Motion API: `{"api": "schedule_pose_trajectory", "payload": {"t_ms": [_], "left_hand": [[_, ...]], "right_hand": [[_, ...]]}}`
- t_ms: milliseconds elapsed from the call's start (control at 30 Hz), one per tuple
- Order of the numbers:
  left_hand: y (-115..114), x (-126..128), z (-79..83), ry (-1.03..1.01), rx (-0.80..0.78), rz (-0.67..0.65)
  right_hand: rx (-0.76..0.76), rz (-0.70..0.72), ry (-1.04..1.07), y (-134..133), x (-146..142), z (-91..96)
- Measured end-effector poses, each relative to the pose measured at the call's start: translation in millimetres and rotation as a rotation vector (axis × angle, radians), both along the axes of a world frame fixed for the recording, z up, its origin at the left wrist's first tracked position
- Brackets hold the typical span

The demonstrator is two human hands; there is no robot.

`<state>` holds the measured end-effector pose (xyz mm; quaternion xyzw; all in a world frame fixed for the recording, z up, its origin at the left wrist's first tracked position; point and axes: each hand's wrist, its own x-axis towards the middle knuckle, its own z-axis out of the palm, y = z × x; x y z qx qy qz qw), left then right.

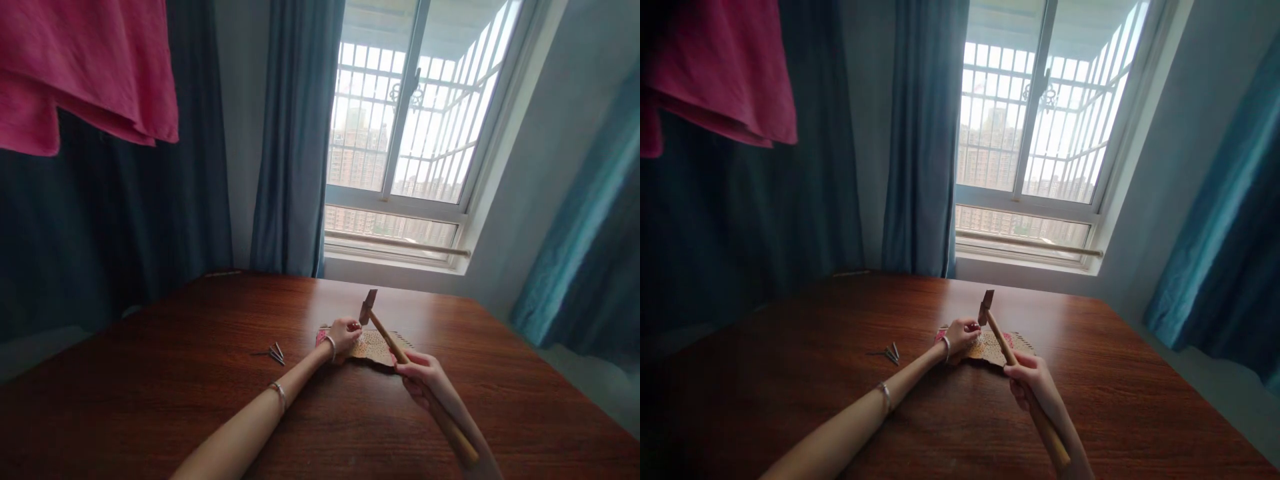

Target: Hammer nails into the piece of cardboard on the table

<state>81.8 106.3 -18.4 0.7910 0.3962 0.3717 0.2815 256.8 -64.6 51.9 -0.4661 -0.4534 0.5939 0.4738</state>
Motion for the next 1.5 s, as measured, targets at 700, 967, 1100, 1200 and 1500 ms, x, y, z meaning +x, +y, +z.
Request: {"api": "schedule_pose_trajectory", "payload": {"t_ms": [700,967,1100,1200,1500], "left_hand": [[3.3,-0.9,-2.3,0.045,0.040,0.024],[5.7,0.1,-7.3,0.030,0.056,0.028],[6.9,-0.3,-8.5,0.030,0.061,0.012],[7.2,-0.2,-8.1,0.043,0.065,0.012],[3.3,-0.8,-3.4,0.054,0.063,0.023]], "right_hand": [[0.000,0.001,0.036,0.4,2.9,-2.6],[0.010,-0.009,0.027,-3.5,-0.6,3.4],[-0.005,0.002,-0.015,-3.5,-0.9,4.0],[0.005,-0.007,-0.022,-2.1,0.3,1.4],[-0.009,-0.003,-0.033,-2.8,-2.3,5.9]]}}
